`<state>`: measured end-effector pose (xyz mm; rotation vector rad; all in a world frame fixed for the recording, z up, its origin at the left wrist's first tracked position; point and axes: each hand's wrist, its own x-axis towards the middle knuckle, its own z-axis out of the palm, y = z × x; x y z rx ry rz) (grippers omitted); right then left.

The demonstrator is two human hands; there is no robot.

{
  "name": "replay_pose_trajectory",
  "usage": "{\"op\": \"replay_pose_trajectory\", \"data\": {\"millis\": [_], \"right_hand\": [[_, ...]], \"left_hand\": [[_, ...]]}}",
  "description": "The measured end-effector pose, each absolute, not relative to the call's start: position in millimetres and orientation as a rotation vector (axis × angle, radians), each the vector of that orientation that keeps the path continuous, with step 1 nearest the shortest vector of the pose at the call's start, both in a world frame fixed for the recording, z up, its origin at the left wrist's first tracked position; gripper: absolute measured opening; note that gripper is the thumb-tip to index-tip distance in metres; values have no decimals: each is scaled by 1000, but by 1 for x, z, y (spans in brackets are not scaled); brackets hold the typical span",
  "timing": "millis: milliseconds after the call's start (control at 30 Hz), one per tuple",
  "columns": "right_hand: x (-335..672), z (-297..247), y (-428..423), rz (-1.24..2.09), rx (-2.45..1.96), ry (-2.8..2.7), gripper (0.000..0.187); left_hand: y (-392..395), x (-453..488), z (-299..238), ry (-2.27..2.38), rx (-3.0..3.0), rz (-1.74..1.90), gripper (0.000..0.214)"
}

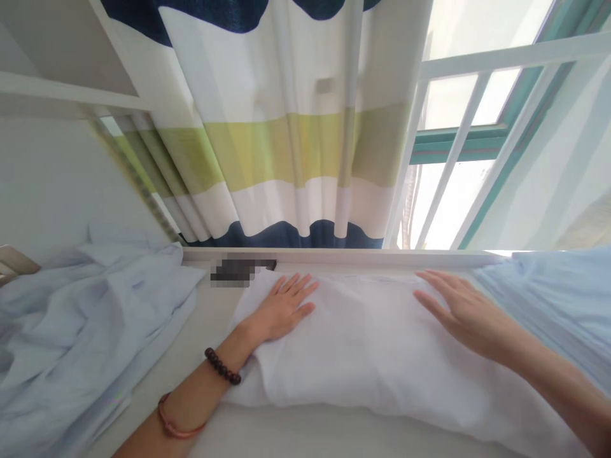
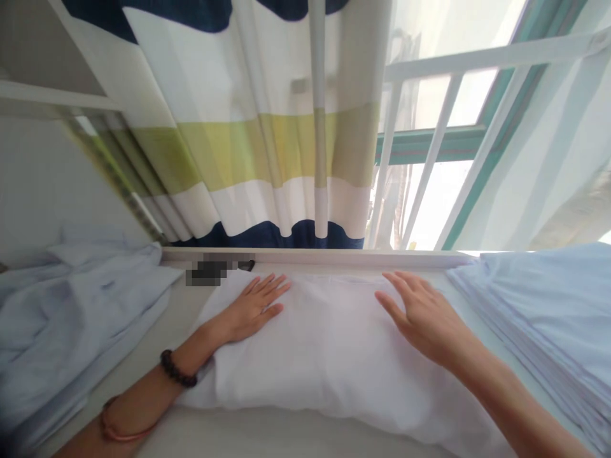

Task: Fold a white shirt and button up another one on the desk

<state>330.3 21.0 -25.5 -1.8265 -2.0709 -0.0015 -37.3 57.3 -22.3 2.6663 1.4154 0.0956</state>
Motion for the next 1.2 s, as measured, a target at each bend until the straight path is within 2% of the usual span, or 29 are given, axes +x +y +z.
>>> {"op": "replay_pose_trajectory", "data": {"millis": [200, 333, 400, 533, 667, 967, 1100, 1200], "right_hand": [[299, -64, -1, 81, -1794, -2251, 64], [317, -64, -10, 209, -1756, -2318, 65], [329, -55, -5, 210, -1760, -2314, 60], [363, -41, 19, -74, -1776, -2210, 52], [395, -42, 31, 22, -1780, -2252, 41], [400, -15, 22, -104, -1769, -2152, 32], [395, 0, 28, -102, -1722, -2069, 35], [382, -12, 38, -184, -1780, -2042, 36]], "left_hand": [[34, -40, -25, 1492, 2596, 51, 60], [17, -41, -22, 1461, 2566, 43, 59], [18, -44, -18, 1499, 2567, 91, 55], [31, -58, -9, 1574, 2715, 293, 34], [42, -77, -7, 1653, 2815, 381, 22], [52, -97, 1, 1472, 2825, 388, 24], [63, -97, 15, 1660, 2709, 365, 30], [74, -91, 9, 1791, 2713, 322, 31]]}}
